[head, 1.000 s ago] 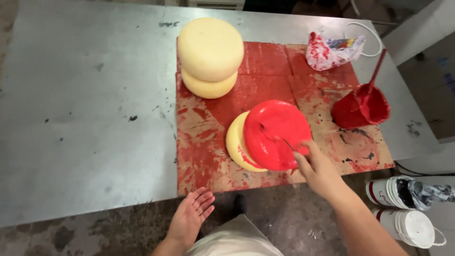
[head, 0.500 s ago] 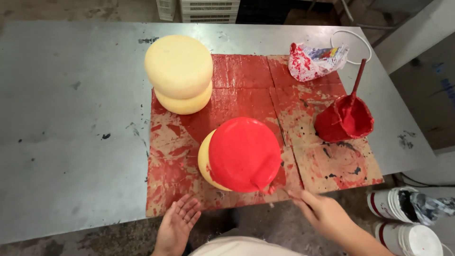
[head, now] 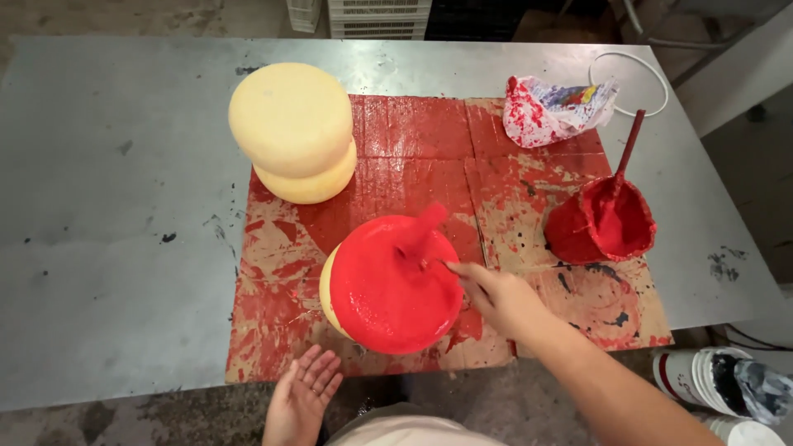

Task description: Applying a protective red wax coating to cheese wheels using a brush and placing them into a crate for storage.

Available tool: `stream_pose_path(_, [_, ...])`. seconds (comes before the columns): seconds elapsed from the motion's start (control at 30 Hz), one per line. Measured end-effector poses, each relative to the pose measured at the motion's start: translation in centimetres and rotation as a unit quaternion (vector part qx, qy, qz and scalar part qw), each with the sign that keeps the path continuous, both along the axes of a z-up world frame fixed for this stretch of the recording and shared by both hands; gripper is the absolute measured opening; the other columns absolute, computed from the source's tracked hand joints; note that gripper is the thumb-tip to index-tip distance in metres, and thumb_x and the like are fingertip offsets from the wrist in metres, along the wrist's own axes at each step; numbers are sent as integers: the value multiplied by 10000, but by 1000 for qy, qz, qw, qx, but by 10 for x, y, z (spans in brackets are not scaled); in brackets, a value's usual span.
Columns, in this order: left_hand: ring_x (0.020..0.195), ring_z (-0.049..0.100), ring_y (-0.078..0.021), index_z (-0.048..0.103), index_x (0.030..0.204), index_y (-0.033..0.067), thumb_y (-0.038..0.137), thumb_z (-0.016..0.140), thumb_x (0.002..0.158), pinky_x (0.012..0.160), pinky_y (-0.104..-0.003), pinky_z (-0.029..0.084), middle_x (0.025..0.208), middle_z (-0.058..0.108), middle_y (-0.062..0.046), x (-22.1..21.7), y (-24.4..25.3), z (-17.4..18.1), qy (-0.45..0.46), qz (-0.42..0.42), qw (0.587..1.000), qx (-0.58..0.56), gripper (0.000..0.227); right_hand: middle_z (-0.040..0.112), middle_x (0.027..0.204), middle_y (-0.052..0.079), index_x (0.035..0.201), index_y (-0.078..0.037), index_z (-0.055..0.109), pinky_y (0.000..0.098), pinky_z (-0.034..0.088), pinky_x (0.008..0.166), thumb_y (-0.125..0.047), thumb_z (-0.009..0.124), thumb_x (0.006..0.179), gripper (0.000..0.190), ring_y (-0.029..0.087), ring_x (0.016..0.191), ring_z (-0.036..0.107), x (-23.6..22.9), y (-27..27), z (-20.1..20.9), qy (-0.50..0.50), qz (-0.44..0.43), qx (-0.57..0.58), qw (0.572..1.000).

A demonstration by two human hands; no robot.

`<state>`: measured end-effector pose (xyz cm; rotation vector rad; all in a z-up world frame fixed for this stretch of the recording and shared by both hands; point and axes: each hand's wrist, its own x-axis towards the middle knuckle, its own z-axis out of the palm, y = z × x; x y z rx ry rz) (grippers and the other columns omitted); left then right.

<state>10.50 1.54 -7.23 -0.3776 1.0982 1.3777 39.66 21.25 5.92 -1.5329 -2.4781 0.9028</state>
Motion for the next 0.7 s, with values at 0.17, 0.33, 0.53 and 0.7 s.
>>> stream_pose_path(0.17, [1393,469,-396,446,1502,27,397,320,1046,1184,-526,343,1478,508,-257,-4,-8,-4,1,25,999,-24,600,638,669,-4,1425,-271,651,281,435,581,-303,517,1012,435,139,526,519,80,-32,-5,29,-94,-184,978])
stream_pose_path(0.33, [1411,464,-361,437,1510,62,434,328,1053,1200,-504,344,1498,499,-220,1,-4,7,8,40,997,-62,599,614,591,20,1379,-144,709,276,456,587,-228,579,992,417,139,542,557,99,-25,-1,109,-164,-178,964])
stream_pose_path(0.53, [1312,536,-338,481,1488,129,550,402,1007,1014,-485,417,1450,559,-139,8,-8,-59,53,29,997,-44,644,675,860,-17,1377,-195,673,287,446,624,-233,548,1014,385,115,677,522,1,28,24,154,-110,-119,975])
stream_pose_path(0.7, [1118,574,-280,556,1380,195,658,410,1017,802,-413,414,1319,598,-89,25,0,-52,88,12,994,-68,605,723,948,55,1396,-233,612,287,421,508,-279,437,1073,370,126,584,518,-34,29,72,90,-135,-271,949])
